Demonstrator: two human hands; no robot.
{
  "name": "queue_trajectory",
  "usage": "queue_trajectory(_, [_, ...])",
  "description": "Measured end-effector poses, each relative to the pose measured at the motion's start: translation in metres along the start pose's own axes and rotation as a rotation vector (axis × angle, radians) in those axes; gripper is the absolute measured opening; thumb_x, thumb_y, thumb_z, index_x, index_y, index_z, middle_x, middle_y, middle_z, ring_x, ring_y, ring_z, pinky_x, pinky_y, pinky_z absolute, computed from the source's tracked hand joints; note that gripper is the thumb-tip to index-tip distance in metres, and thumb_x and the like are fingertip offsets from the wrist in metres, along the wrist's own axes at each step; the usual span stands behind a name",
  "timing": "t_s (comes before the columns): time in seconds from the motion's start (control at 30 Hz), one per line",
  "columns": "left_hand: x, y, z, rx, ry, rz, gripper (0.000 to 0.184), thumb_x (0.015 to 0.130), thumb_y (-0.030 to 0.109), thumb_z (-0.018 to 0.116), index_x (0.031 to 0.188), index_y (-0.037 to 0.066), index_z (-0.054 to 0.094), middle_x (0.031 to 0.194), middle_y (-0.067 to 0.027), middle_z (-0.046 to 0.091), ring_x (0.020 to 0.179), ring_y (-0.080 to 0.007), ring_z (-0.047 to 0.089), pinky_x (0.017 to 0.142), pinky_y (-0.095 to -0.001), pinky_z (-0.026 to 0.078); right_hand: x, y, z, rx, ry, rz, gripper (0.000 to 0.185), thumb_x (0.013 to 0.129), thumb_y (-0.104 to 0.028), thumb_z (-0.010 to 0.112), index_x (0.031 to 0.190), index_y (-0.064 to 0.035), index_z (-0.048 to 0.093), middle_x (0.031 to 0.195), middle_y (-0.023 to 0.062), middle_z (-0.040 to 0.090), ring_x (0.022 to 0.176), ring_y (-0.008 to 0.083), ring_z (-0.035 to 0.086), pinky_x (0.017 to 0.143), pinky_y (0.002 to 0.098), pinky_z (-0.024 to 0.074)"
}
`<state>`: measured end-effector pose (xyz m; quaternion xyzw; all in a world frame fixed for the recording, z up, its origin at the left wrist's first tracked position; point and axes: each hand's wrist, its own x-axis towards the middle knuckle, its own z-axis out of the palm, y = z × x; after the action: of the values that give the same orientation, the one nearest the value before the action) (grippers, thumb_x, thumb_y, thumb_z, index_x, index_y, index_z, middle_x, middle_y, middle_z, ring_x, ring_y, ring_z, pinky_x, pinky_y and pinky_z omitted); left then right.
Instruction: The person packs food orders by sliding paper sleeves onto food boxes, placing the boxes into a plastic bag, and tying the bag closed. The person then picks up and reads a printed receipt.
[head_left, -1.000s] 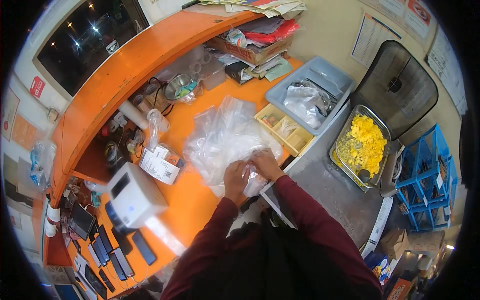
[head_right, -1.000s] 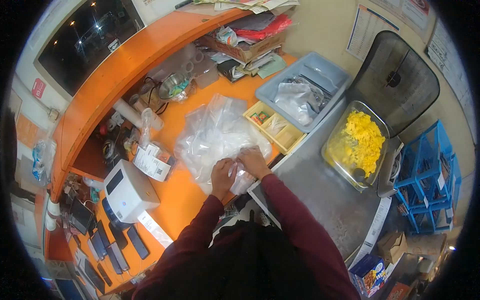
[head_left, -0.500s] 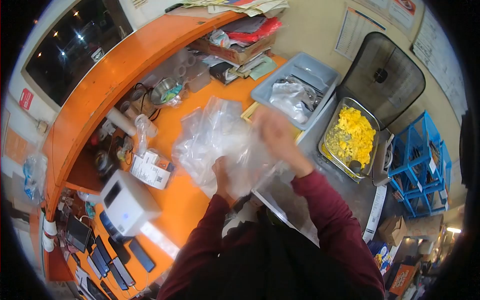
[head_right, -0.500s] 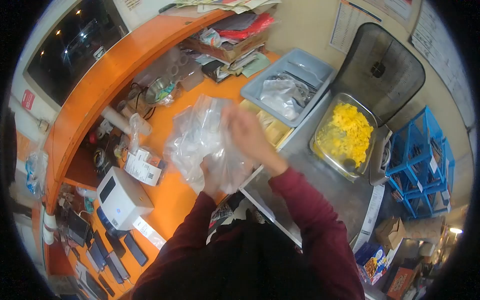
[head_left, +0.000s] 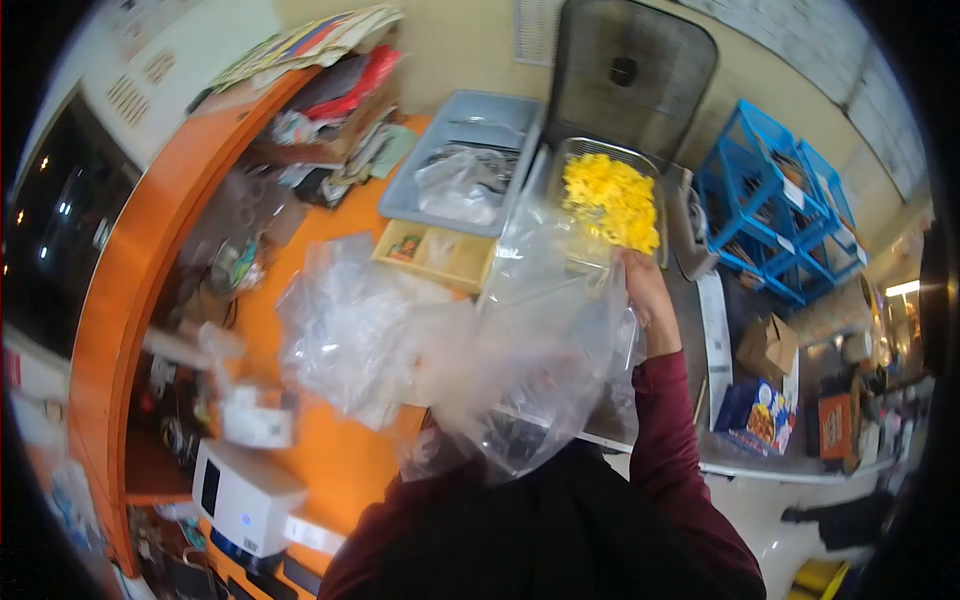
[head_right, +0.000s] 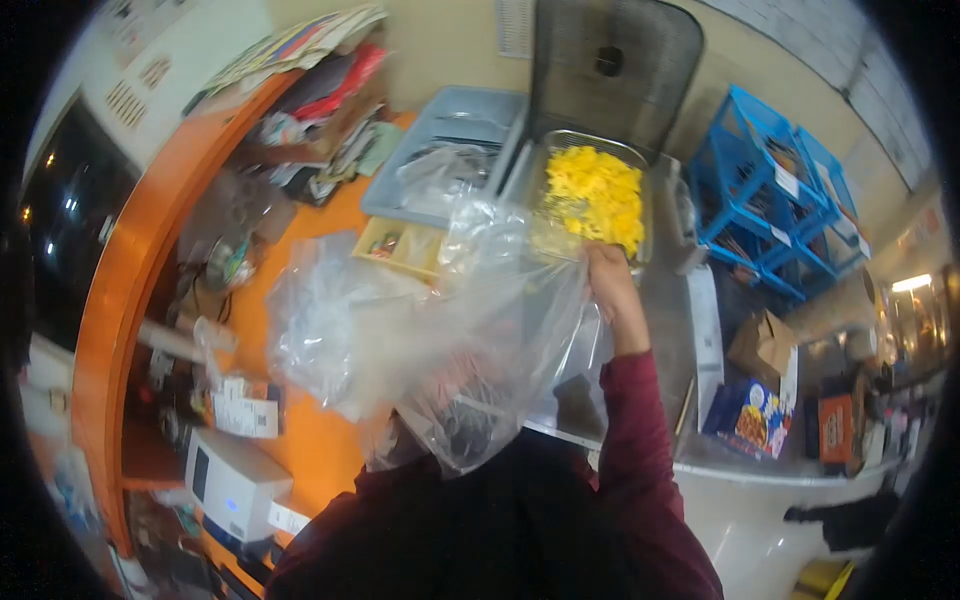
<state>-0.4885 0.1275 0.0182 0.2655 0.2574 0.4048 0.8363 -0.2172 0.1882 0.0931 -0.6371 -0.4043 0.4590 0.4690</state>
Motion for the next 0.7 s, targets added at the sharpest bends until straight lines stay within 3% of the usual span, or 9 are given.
queue_trajectory(0.07, [-0.008,-0.01,-0.002,-0.146,-0.092,0.006,0.067,0.089,0.05,0.065,0.142,0.015,0.044,0.151,-0.0246,0.034,0.142,-0.0425,0.028,0.114,-0.0663,0.019,0.011,0.07,-0.044,0.118,0.14,0.081,0.032,0.103,-0.028,0.048,0.091,-0.0062,0.068,0.067,-0.0052,0.053,0.06,0.006,0.046,0.055,0.0265,0.0378])
queue_trajectory(0.17, [-0.004,-0.024,-0.035,-0.585,-0.428,0.136,0.068,0.097,0.059,0.044,0.149,0.016,0.037,0.159,-0.0175,0.025,0.144,-0.0433,0.024,0.113,-0.064,0.025,0.003,0.131,-0.083,-0.013,0.358,0.028,0.034,0.103,-0.03,0.048,0.09,-0.0049,0.068,0.06,-0.0013,0.052,0.055,0.0134,0.05,0.056,0.03,0.0409])
queue_trajectory(0.27, [-0.008,-0.018,-0.036,-0.539,-0.469,0.057,0.068,0.096,0.062,0.044,0.146,0.017,0.042,0.161,-0.0207,0.016,0.147,-0.0452,0.016,0.115,-0.0678,0.015,0.008,0.193,-0.109,-0.456,0.591,-0.198,0.032,0.101,-0.031,0.05,0.099,-0.0021,0.064,0.071,0.0113,0.06,0.064,0.0294,0.058,0.061,0.0384,0.0474])
queue_trajectory(0.37, [-0.015,-0.028,-0.044,-0.559,-0.221,-0.049,0.06,0.098,0.055,0.045,0.143,0.014,0.044,0.158,-0.0206,0.028,0.143,-0.0444,0.029,0.113,-0.0655,0.023,-0.023,0.186,-0.089,-1.006,0.842,-0.255,0.034,0.098,-0.033,0.055,0.11,-0.0018,0.061,0.099,0.0223,0.06,0.091,0.0395,0.057,0.08,0.0453,0.0454])
queue_trajectory(0.43, [-0.018,-0.035,-0.049,-0.105,0.049,-0.111,0.057,0.099,0.051,0.048,0.14,0.012,0.049,0.152,-0.0184,0.038,0.139,-0.0377,0.037,0.109,-0.0592,0.033,-0.062,0.128,-0.06,-0.96,0.808,-0.186,0.04,0.093,-0.033,0.062,0.118,-0.0025,0.058,0.119,0.0257,0.053,0.103,0.0408,0.052,0.089,0.0478,0.0421])
queue_trajectory(0.47, [-0.019,-0.04,-0.05,0.125,0.178,-0.136,0.055,0.099,0.05,0.05,0.138,0.011,0.051,0.149,-0.0174,0.043,0.137,-0.0344,0.041,0.107,-0.056,0.039,-0.076,0.113,-0.049,-0.872,0.699,-0.28,0.04,0.092,-0.031,0.064,0.118,-0.0019,0.059,0.114,0.026,0.055,0.101,0.0413,0.054,0.087,0.048,0.0434])
queue_trajectory(0.57, [-0.024,-0.055,-0.046,0.337,0.414,-0.022,0.041,0.1,0.037,0.055,0.125,0.004,0.06,0.13,-0.014,0.058,0.115,-0.0233,0.059,0.09,-0.0431,0.052,-0.116,0.104,-0.004,-0.395,0.209,-0.382,0.04,0.088,-0.029,0.07,0.114,-0.0003,0.063,0.104,0.0249,0.062,0.095,0.041,0.06,0.084,0.0461,0.0478])
queue_trajectory(0.63, [-0.025,-0.055,0.0,0.405,0.424,0.018,0.035,0.1,0.033,0.056,0.115,0.002,0.063,0.119,-0.0125,0.061,0.101,-0.0191,0.063,0.08,-0.0365,0.053,-0.146,0.08,0.024,-0.362,0.017,-0.289,0.039,0.087,-0.029,0.072,0.11,0.0007,0.065,0.102,0.024,0.064,0.095,0.0407,0.062,0.083,0.0449,0.0501])
queue_trajectory(0.7, [-0.023,-0.065,0.036,0.403,0.441,0.086,0.03,0.101,0.028,0.057,0.109,0.001,0.064,0.109,-0.0119,0.063,0.091,-0.0179,0.065,0.073,-0.0314,0.054,-0.153,0.077,0.036,-0.306,-0.025,-0.314,0.034,0.085,-0.024,0.076,0.106,-0.0005,0.067,0.096,0.016,0.067,0.084,0.0273,0.065,0.073,0.0358,0.0518])
